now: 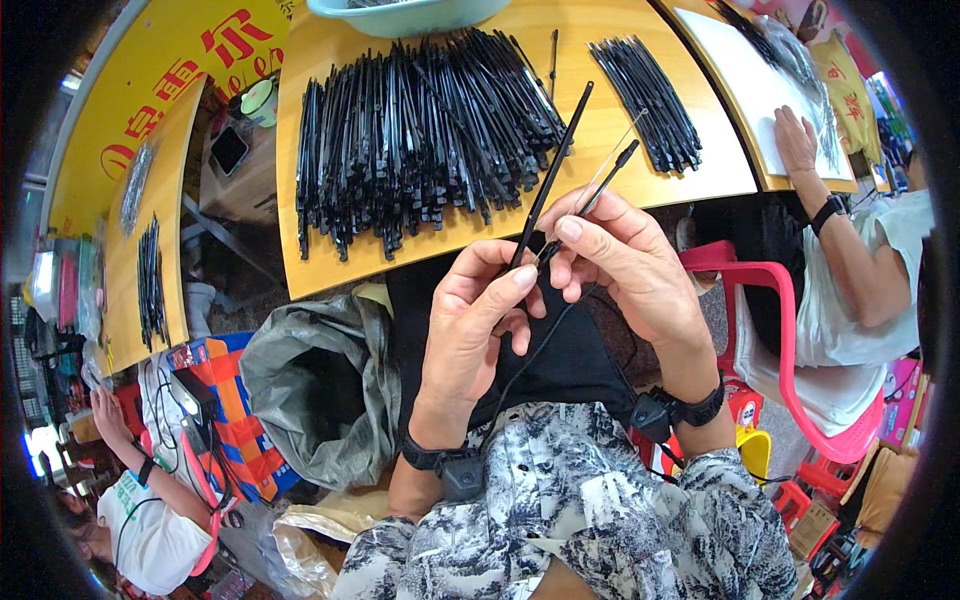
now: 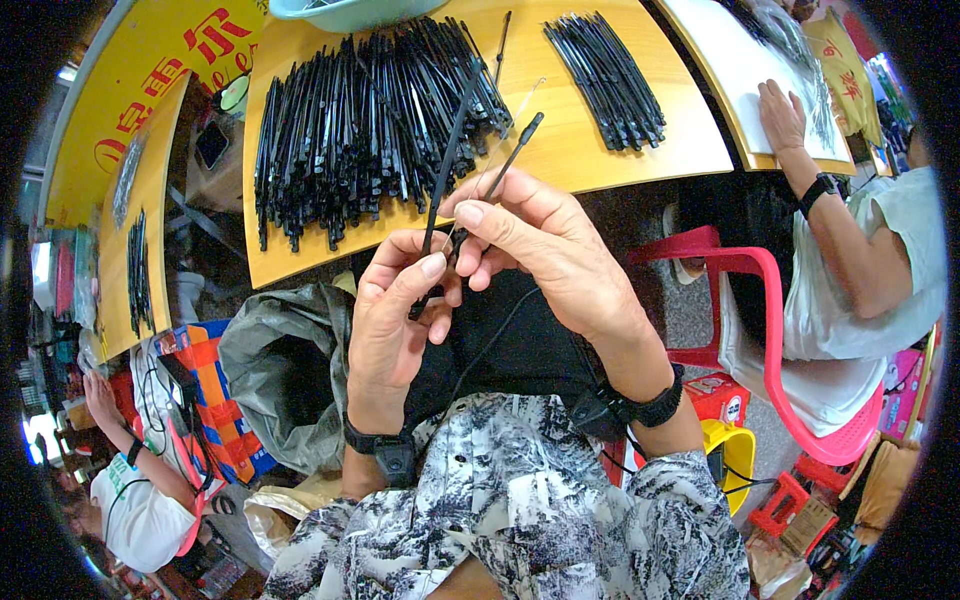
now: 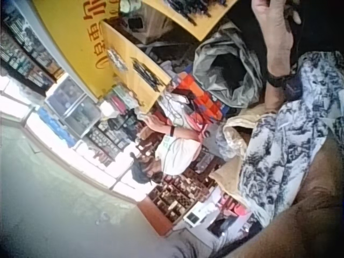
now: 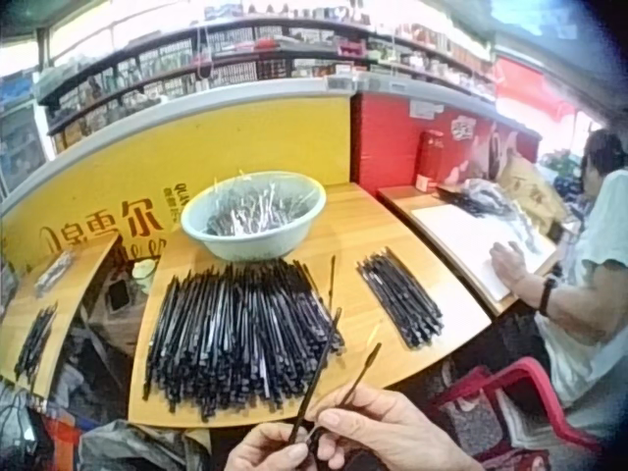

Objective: The person picks up a black plastic strip and a thin metal wire, threads the wire through the strip, and places the assembled piece onto a stack. They repeat this process, occasionally reaching into a bowl for more wires or gathering bundles of strips.

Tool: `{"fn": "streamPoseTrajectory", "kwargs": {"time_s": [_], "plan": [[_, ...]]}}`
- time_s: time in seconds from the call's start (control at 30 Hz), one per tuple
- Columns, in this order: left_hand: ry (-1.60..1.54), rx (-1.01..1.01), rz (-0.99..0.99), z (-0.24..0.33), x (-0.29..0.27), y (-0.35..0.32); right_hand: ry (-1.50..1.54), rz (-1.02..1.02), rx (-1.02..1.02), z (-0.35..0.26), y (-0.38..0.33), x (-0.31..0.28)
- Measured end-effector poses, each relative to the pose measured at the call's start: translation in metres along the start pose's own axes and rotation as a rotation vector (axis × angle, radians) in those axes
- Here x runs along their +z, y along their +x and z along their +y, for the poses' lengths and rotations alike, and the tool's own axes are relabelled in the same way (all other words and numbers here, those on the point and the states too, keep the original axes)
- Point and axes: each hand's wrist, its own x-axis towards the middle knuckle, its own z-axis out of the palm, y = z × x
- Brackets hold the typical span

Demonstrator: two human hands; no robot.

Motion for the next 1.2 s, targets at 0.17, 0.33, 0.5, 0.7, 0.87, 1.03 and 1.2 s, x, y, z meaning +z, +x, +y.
{"fn": "streamPoseTrajectory", "kwargs": {"time_s": [0.17, 0.33, 0.5, 0.7, 0.87, 1.03, 1.2], "plan": [[0.027, 0.035, -0.048, -0.005, -0.006, 0.003, 0.014, 0.041, 0.001, 0.001, 0.0, 0.004], [0.008, 0.066, -0.004, -0.006, -0.003, 0.003, 0.014, 0.082, -0.02, 0.003, 0.003, 0.003], [0.033, 0.035, -0.005, -0.007, 0.003, 0.006, -0.104, 0.091, -0.103, 0.01, 0.005, -0.003], [0.015, 0.054, 0.092, -0.019, 0.004, 0.009, -0.175, 0.218, -0.151, 0.016, 0.008, 0.009], [0.015, 0.041, 0.14, -0.025, 0.01, 0.015, -0.161, 0.273, -0.122, 0.013, 0.007, 0.006], [-0.046, 0.033, 0.071, -0.035, 0.02, 0.025, -0.245, 0.314, -0.204, 0.011, 0.008, -0.007], [0.006, -0.007, -0.049, -0.044, 0.027, 0.039, -0.804, 0.551, -0.34, -0.009, 0.025, -0.026]]}}
